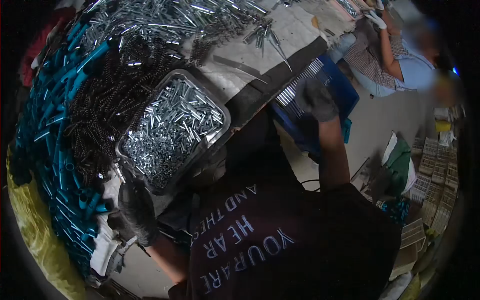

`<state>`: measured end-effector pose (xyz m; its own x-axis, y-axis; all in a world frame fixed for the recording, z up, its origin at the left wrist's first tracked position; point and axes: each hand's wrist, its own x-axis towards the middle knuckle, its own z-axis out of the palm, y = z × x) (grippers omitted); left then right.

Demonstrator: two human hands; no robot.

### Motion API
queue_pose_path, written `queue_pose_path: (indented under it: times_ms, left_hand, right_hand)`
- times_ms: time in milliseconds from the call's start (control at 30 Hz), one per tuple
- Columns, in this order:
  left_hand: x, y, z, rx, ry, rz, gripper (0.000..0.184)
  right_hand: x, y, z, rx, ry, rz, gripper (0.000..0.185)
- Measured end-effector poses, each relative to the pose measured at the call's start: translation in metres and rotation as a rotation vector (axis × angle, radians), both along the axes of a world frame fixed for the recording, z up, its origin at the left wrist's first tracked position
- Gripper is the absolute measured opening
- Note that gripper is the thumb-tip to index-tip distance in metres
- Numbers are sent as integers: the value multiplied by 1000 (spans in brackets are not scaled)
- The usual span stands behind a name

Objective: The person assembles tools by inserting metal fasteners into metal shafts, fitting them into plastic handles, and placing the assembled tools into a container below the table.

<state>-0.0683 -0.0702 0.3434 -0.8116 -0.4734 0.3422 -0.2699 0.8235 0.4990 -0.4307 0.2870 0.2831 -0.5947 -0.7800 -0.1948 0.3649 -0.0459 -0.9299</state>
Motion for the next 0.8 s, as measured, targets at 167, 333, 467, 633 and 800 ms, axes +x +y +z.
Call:
queue_pose_path:
  times_ms: [167, 333, 467, 633, 800]
  left_hand:
    - [44, -28, -76, 1382, 711, 469, 35]
    - [52, -17, -78, 1158, 512, 412, 35]
    - [52, -19, -80, 1231, 515, 450, 36]
    - [64, -29, -99, 767, 213, 480, 37]
    - [66, -42, -103, -313, -16, 207, 36]
  right_hand:
    - [-52, 116, -185, 773, 806, -682, 27]
    - [1, 62, -162, 1010, 811, -374, 23]
    - [-19, 61, -169, 1154, 769, -537, 31]
    - [-78, 90, -208, 1142, 780, -584, 33]
    - [-110, 94, -199, 1247, 734, -216, 38]
